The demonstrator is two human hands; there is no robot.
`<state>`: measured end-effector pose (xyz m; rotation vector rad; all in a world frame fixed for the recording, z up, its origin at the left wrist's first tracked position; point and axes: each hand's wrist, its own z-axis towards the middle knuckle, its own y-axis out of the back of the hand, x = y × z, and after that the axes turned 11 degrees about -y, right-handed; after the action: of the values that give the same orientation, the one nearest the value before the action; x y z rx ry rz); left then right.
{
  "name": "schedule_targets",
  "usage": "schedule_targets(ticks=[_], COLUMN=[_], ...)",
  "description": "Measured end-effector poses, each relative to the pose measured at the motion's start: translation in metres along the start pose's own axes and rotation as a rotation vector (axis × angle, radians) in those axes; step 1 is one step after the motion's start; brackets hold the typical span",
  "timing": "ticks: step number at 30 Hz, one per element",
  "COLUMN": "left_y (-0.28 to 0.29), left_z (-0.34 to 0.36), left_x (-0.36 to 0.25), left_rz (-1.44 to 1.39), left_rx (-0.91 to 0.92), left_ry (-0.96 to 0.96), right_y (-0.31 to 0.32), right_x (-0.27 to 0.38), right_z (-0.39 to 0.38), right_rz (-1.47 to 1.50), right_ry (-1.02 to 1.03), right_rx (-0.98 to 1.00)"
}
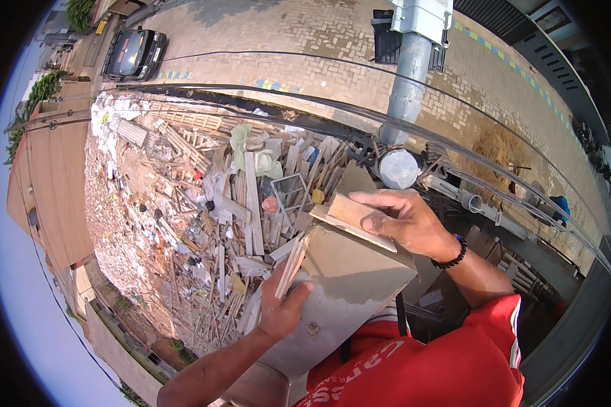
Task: The person scoops wet concrete from a bucket using a trowel and applies it to a rectangular concrete block. They then use a wooden float to smooth the surface of the concrete, repeatedly leveling and refining the finish on the block's top and edges.
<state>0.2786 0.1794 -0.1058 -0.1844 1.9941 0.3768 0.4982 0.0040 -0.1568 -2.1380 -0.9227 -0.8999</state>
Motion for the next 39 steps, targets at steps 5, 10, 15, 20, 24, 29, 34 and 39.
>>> schedule_targets(ticks=[5,10,15,20,24,29,34,39], left_y=[0.004,0.003,0.001,0.001,0.002,0.002,0.001,0.002], left_z=[-0.004,-0.004,-0.003,-0.002,0.001,-0.001,0.001,-0.001], left_x=[0.002,0.000,0.003,0.002,0.000,0.006,0.007,0.010], left_rz=[-0.010,-0.001,-0.004,-0.020,0.026,0.076,0.017,0.052], left_rx=[0.005,0.006,-0.004,0.001,0.013,0.017,-0.007,0.000], left_ry=[0.095,0.027,-0.001,0.031,-0.054,-0.107,-0.127,-0.109], right_y=[0.019,0.030,0.005,0.001,0.033,0.011,-0.022,-0.030], right_x=[-0.013,-0.020,-0.001,-0.010,-0.021,0.007,0.026,0.020], right_z=[-0.017,-0.036,-0.004,0.005,-0.022,-0.059,-0.060,-0.053], right_rz=[-0.184,-0.012,-0.008,-0.200,-0.258,-0.517,-0.924,-1.125], right_ry=[-0.111,-0.226,0.051,0.017,-0.168,0.250,0.664,0.732], right_rx=[-0.038,-0.163,-0.100,-0.046,-0.139,-0.408,-0.270,-0.196])
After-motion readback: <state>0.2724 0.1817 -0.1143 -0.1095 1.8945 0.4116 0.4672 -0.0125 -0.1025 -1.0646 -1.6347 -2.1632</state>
